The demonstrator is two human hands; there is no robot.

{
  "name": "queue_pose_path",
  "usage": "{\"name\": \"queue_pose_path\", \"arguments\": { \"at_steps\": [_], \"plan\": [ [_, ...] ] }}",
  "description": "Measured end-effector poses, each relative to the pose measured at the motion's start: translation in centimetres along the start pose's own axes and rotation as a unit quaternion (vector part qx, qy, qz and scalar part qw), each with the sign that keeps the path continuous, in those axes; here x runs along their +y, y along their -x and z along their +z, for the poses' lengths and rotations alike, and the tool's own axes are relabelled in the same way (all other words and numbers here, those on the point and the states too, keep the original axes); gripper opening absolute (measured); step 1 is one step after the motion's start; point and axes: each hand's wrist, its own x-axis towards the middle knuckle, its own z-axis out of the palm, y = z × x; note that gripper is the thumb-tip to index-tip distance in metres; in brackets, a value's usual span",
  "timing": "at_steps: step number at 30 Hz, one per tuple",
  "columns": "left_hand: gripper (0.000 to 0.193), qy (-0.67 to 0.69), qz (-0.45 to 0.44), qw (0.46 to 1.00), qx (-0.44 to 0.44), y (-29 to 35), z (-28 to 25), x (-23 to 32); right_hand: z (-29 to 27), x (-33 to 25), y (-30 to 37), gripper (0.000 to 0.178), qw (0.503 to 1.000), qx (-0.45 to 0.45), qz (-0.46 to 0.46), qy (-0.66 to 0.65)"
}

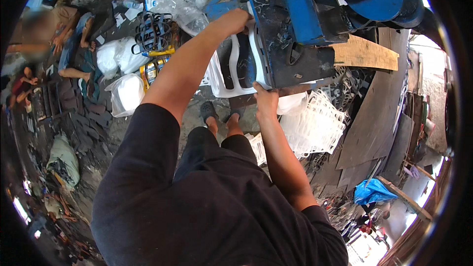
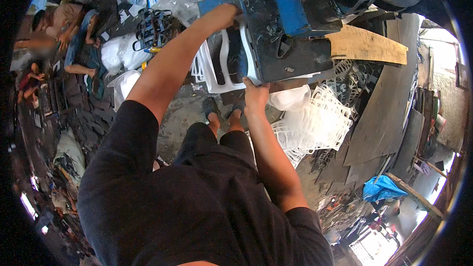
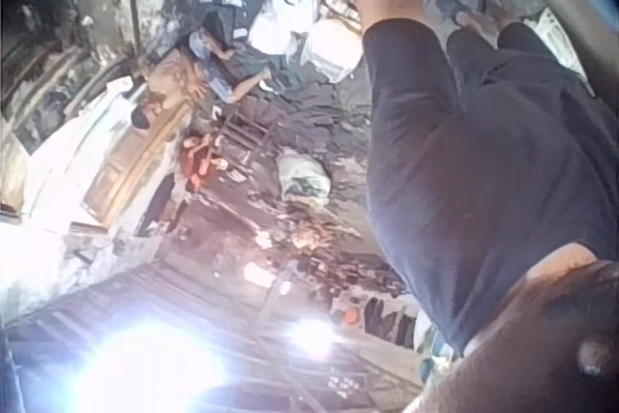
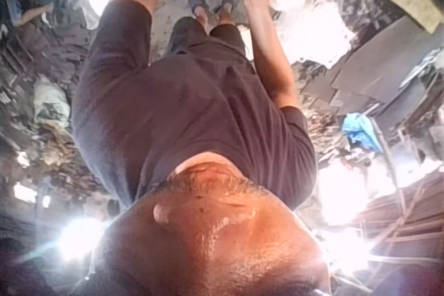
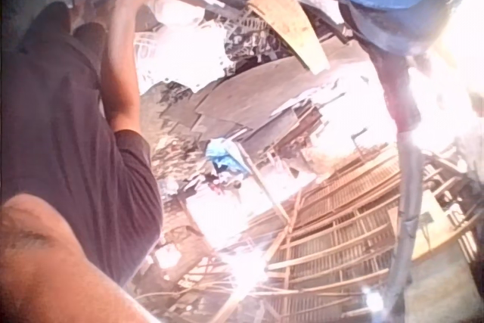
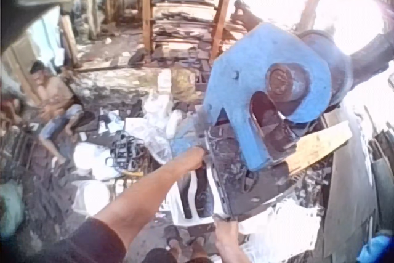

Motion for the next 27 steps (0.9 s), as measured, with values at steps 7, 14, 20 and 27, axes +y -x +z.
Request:
{"name": "queue_pose_path", "arguments": {
  "at_steps": [7,14,20,27],
  "plan": [
    [0.062,0.002,0.000,0.998,-0.058,-0.3,-2.3,0.9,0.3,3.7,-2.9,0.049,0.994,0.058,-0.090,0.031],
    [0.062,0.009,0.002,0.998,-0.057,-1.8,-1.7,-0.7,1.1,4.4,-4.4,0.061,0.970,0.104,-0.178,0.126],
    [0.057,-0.028,0.002,0.998,-0.052,-0.2,-2.7,1.1,1.2,5.0,-4.6,0.053,0.971,0.095,-0.200,0.092],
    [0.055,-0.023,-0.002,1.000,-0.003,0.4,-1.6,0.4,-0.6,2.2,-2.4,0.051,0.997,-0.011,-0.074,0.015]
  ]
}}
